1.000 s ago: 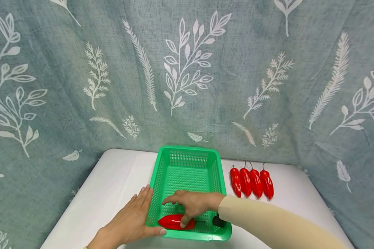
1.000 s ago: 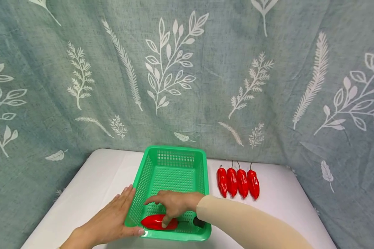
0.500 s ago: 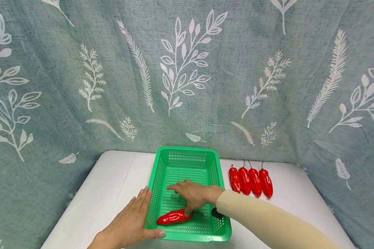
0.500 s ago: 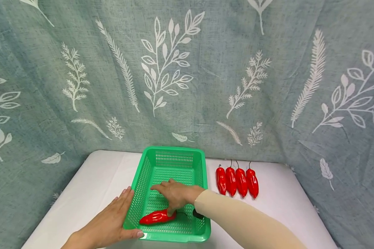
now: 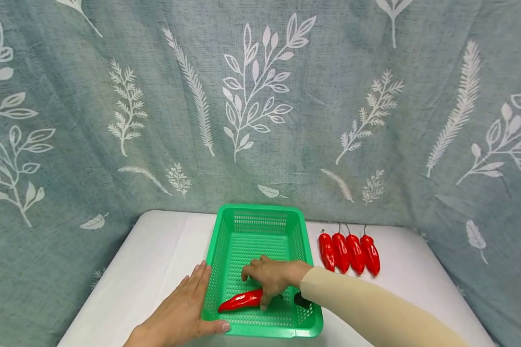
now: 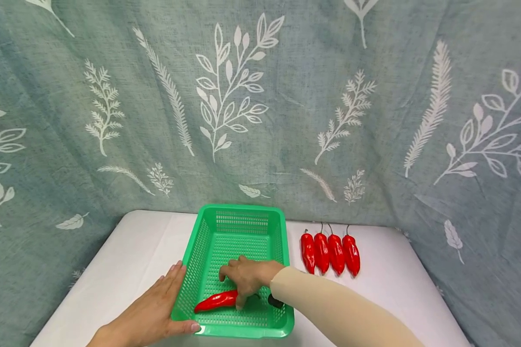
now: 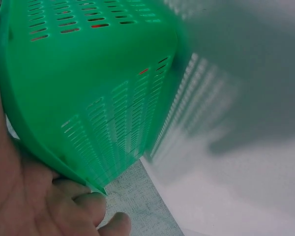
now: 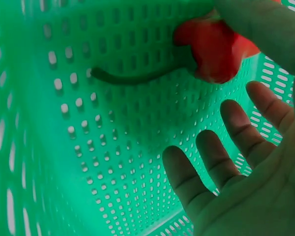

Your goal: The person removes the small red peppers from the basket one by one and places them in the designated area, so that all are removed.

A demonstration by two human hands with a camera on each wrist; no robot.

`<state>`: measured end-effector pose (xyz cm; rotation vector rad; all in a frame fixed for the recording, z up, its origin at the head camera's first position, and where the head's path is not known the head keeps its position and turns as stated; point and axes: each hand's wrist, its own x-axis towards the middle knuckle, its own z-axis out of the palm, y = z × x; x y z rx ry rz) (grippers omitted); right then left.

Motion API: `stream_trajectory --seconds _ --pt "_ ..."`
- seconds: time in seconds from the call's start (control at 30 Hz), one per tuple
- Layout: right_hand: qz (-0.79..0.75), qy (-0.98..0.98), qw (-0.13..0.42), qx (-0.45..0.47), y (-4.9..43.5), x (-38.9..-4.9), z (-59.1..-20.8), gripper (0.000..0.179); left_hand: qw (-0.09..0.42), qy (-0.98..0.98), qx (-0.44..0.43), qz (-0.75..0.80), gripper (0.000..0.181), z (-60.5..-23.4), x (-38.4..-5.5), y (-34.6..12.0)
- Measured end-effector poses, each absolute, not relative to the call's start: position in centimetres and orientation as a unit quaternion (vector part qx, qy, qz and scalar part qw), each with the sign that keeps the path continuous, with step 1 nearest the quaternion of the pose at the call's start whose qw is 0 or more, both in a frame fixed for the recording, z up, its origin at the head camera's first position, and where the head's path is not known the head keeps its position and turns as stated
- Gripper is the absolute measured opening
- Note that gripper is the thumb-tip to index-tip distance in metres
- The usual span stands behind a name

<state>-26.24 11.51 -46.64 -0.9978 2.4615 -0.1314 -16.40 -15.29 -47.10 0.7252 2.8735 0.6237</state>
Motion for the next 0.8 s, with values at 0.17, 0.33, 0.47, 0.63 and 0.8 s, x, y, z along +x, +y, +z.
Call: stream_trajectory --seconds 0.17,0.33,0.47,0.63,0.8 --pt "-0.041 0.907 0.211 -0.361 11.6 -26.5 -47.5 0.053 0.051 0.947 0.244 0.201 0.134 -47.1 -16.4 -15.2" --pt "-0.041 0.911 0.189 -0.364 11.7 -26.9 -47.9 0.036 0.057 0.945 0.246 0.208 0.133 -47.2 -16.5 -15.2" --pt "-0.104 0.911 0.202 -0.345 11.8 -27.3 -47.4 0.031 0.060 0.944 0.245 0.213 0.132 -47.2 -16.4 -15.4" --pt "-0.189 0.896 0.234 -0.326 12.1 -27.9 -46.2 0.027 0.071 0.944 0.238 0.219 0.132 -47.2 -16.3 -15.6" --pt "-0.261 0.875 0.244 -0.327 12.4 -28.1 -45.6 0.027 0.059 0.945 0.246 0.207 0.132 -47.1 -16.3 -15.5"
